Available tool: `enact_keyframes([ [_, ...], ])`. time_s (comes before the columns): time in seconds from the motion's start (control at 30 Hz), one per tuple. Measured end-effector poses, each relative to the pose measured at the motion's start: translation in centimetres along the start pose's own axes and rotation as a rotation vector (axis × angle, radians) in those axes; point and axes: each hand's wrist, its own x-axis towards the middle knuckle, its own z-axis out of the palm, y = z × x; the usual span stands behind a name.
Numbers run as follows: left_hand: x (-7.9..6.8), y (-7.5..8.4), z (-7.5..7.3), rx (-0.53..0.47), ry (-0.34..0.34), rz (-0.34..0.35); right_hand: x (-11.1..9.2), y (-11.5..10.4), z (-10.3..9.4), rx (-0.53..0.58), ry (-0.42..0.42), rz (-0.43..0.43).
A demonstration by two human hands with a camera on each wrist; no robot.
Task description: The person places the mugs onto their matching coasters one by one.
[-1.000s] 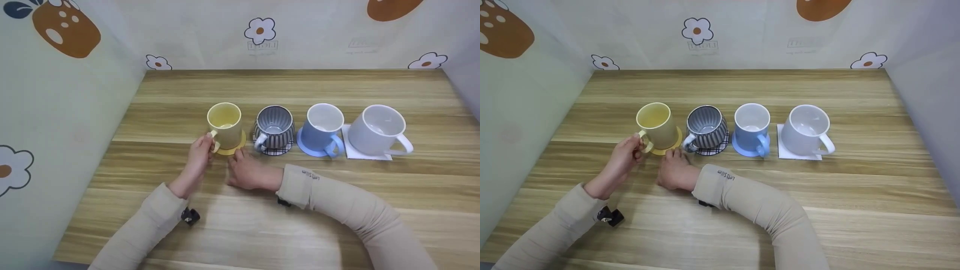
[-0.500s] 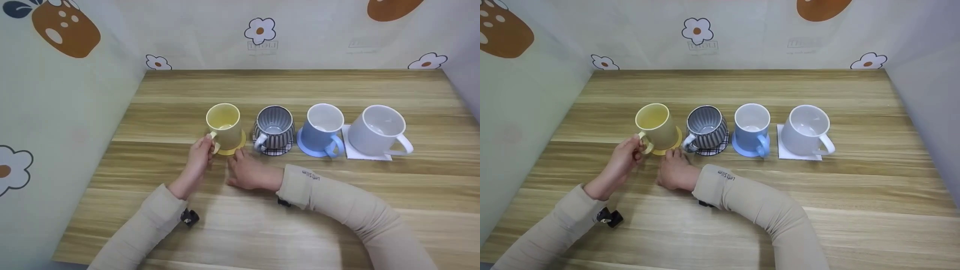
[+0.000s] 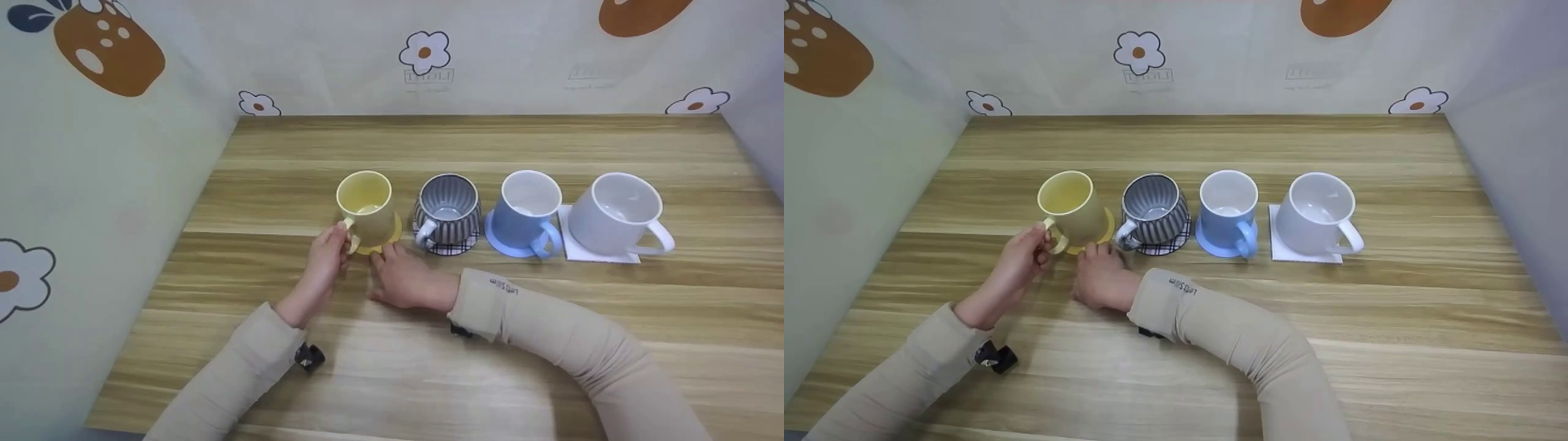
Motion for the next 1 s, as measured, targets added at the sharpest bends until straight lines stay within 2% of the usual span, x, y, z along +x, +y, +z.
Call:
enact_keyframes([
  [0.27,0.0,0.0,0.0,-0.007,-0.014,0.005,0.0,-0.1,0.1,-0.041,0.026,0.005],
  [0.5,0.3,-0.1,0.0,0.035,-0.03,0.017,0.0,-0.3,0.0,-0.083,0.003,0.028],
  [0.73,0.2,0.0,-0.1,0.079,-0.021,0.023,0.3,-0.3,0.1,-0.077,-0.004,0.026],
  [0.87,0.3,0.1,-0.4,0.168,-0.022,0.049,0.2,-0.2,0.1,-0.064,0.006,0.017],
  [1.0,0.4,0.5,-1.1,0.366,-0.004,0.128,-0.1,0.0,0.0,-0.003,0.005,-0.003],
])
